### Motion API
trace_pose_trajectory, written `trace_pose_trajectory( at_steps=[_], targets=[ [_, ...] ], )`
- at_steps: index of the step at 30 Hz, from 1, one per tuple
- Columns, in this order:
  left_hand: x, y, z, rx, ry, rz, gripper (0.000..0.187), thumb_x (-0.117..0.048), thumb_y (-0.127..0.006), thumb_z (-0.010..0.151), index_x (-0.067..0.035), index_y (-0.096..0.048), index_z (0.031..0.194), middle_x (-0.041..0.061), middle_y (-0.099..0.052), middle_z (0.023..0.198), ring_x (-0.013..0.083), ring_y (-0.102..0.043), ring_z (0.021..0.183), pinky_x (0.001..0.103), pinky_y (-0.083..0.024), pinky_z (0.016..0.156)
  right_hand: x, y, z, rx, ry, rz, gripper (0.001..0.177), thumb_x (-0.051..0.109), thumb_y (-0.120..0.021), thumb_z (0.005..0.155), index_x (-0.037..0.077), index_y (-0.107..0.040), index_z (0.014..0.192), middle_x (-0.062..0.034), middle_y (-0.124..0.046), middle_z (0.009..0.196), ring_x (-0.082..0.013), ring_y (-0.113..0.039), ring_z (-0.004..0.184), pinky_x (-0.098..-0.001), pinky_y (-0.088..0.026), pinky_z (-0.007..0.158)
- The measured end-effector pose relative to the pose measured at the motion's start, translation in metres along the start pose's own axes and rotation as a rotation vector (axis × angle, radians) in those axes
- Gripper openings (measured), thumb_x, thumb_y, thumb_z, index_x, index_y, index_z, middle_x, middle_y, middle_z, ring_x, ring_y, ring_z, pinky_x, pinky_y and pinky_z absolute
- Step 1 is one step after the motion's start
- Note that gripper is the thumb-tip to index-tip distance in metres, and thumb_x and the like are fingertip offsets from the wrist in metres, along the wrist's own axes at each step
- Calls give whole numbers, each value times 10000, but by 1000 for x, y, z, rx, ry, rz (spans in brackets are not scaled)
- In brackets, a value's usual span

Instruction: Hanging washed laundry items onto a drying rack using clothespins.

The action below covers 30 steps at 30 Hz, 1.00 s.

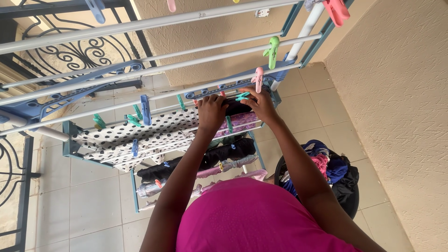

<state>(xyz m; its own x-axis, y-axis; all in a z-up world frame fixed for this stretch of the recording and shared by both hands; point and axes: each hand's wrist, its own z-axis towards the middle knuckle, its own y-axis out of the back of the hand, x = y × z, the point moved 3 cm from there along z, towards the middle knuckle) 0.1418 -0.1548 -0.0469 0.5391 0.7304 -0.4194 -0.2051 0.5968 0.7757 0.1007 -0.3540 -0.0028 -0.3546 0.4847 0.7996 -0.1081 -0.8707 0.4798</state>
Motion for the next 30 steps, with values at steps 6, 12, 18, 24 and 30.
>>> trace_pose_trajectory(
  at_steps=[6,12,18,24,30],
  targets=[
    [1,-7,1,17,37,35,229,-280,-754,887,-152,-717,1073,55,-696,1034,312,-633,1025,503,-478,881,8,-1,4,120,-61,-115,344,29,-720,927,34,-674,1268,-122,-747,1171,-186,-769,986,-341,-601,803],
    [0,-5,-2,-17,18,50,184,-277,-749,885,-145,-703,1004,57,-682,995,321,-624,978,500,-469,822,13,-11,14,30,61,-319,251,49,-761,892,42,-708,1137,-146,-747,1104,-285,-734,995,-380,-576,838],
    [-8,17,-5,-9,-9,-46,382,-247,-779,832,-119,-655,1170,131,-615,1145,376,-571,1116,544,-442,922,10,-24,5,81,52,-484,589,89,-751,889,8,-500,1415,-197,-687,1129,-396,-646,1083,-485,-503,914],
    [-18,46,-31,-103,-73,-140,548,-190,-797,853,-60,-559,1329,215,-499,1359,424,-465,1339,575,-335,1145,27,-32,-55,-383,166,-480,607,44,-694,957,9,-422,1499,-235,-595,1356,-422,-579,1248,-487,-496,1030],
    [-42,69,-55,-95,-115,-277,441,-96,-770,875,-58,-609,1284,182,-539,1393,407,-472,1379,580,-355,1144,11,-21,-136,-534,-130,-381,563,36,-649,957,14,-437,1478,-167,-659,1188,-332,-643,1110,-431,-517,905]
  ],
)
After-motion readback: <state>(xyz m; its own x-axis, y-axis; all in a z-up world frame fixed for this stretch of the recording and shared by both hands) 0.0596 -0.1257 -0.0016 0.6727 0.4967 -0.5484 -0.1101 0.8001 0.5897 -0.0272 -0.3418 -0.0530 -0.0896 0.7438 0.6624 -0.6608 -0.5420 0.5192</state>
